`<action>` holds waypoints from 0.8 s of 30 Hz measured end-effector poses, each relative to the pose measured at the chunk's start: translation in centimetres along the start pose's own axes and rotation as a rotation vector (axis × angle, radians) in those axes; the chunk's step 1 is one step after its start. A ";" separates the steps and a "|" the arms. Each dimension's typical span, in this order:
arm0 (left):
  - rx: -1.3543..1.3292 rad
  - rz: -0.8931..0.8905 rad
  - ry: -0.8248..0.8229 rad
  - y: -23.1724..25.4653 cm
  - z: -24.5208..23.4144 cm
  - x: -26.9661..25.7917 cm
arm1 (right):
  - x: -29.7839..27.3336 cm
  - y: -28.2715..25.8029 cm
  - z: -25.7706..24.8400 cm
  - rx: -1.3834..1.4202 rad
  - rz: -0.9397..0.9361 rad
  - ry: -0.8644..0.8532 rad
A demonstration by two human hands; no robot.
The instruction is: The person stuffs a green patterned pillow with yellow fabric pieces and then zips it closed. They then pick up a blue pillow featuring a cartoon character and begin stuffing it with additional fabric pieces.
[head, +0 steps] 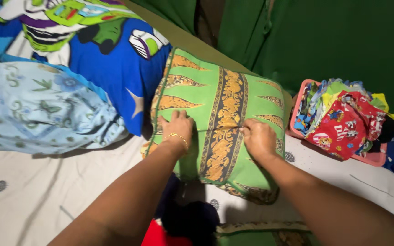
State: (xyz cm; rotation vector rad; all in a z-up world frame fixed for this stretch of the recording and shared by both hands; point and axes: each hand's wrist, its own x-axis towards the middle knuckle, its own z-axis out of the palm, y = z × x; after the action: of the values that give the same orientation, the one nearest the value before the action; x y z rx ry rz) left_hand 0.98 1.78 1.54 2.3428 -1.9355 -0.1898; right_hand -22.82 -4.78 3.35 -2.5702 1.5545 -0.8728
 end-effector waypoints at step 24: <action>-0.439 0.126 0.136 -14.2 -7.8 -3.1 | -0.3 -18.0 -4.1 -0.092 0.242 0.110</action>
State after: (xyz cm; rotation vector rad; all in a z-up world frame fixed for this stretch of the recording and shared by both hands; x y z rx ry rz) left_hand 15.36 7.48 7.21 1.8974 -1.7545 -0.3895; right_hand -10.23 5.64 11.87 -2.3573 1.9293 -0.9507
